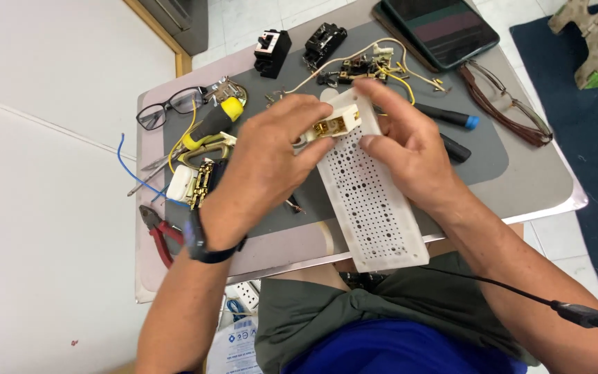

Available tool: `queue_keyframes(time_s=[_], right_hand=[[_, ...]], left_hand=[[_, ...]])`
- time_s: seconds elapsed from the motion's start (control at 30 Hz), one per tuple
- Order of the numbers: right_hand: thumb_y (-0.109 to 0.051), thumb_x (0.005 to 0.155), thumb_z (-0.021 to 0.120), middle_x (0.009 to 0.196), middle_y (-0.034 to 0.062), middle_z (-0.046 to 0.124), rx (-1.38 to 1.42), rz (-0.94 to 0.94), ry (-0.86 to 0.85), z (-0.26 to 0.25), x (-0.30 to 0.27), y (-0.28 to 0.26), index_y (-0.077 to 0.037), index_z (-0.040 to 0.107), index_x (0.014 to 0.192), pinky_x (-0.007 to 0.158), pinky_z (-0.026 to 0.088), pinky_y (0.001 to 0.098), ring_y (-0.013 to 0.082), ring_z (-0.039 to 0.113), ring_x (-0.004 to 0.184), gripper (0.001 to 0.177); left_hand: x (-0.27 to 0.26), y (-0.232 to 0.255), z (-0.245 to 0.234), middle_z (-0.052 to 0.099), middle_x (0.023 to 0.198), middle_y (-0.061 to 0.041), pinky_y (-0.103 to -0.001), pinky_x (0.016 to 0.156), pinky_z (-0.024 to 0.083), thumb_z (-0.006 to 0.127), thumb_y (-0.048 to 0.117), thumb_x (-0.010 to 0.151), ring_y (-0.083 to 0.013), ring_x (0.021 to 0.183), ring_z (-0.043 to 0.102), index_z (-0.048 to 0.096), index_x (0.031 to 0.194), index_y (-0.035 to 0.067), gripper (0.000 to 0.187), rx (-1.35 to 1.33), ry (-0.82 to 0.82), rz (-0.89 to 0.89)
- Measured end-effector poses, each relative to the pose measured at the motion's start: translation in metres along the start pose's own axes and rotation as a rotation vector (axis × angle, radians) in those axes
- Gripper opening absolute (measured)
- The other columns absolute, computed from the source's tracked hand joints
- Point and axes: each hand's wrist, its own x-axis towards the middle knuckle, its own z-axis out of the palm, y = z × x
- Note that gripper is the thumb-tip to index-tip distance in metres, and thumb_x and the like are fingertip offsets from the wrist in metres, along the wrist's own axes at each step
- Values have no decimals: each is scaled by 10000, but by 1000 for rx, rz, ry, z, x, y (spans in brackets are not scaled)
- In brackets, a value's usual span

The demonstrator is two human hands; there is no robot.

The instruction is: The person uses a soldering iron to attach wires to a white electrical socket component. They then place the socket onto a perforated board and continue soldering the connections. The person handles the socket, wires, and board throughout the process.

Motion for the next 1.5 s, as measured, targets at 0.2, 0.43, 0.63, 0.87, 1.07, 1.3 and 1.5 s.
queue_keyframes(time_s=[0.2, 0.43, 0.63, 0.87, 1.07, 1.3, 1.5], right_hand=[[-145, 928, 524, 936, 111, 662, 164, 70, -102, -1, -1, 0, -117, 96, 1561, 546, 546, 317, 200, 654, 667, 764], [-150, 902, 596, 939, 45, 677, 210, 102, -63, 3, 0, 8, -49, 336, 1506, 604, 526, 259, 112, 628, 723, 666], [-121, 850, 643, 894, 18, 695, 185, 133, -15, 6, -1, 0, -48, 391, 1487, 625, 537, 255, 95, 635, 732, 689], [-80, 835, 641, 1058, 119, 708, 440, 198, -1, 11, -2, -1, -11, 503, 1397, 647, 563, 266, 156, 678, 774, 583], [-280, 873, 587, 1121, 63, 658, 308, 252, 3, 16, -3, -7, -118, 428, 1484, 730, 537, 301, 155, 632, 883, 652], [-340, 979, 380, 1319, 102, 604, -274, -11, 158, 24, -6, -12, -25, 521, 1357, 957, 440, 291, 159, 556, 1177, 511], [-415, 963, 393, 1176, 60, 656, -230, 3, 109, 25, -4, -11, -29, 574, 1312, 865, 472, 280, 133, 593, 1041, 551]], left_hand=[[-10, -7, 21, 589, 1104, -123, -423, 792, 493, 698, 108, 907, -306, 960, 592, 590, 1191, 43, 312, 193, 150, 48], [-11, -4, 30, 497, 979, -106, -408, 675, 482, 691, 120, 936, -296, 802, 532, 528, 1183, 40, 306, 355, 152, -3], [-11, -3, 20, 464, 936, -102, -428, 507, 466, 721, 150, 890, -307, 683, 548, 528, 1067, 43, 283, 380, 38, -41], [-18, -3, 16, 595, 1271, -171, -388, 944, 560, 718, 75, 906, -311, 1161, 639, 587, 1154, 15, 286, 158, 285, 68], [-17, 1, 15, 582, 1272, -173, -386, 1004, 520, 750, 13, 891, -310, 1157, 631, 617, 1127, 29, 271, -129, 372, 15], [-13, 0, 21, 607, 1206, -182, -409, 927, 497, 799, 41, 855, -316, 1067, 660, 622, 1086, 27, 291, -93, 459, 75], [-16, -2, 20, 606, 1189, -185, -402, 908, 489, 795, 48, 868, -316, 1014, 649, 611, 1087, 28, 287, -82, 453, 79]])
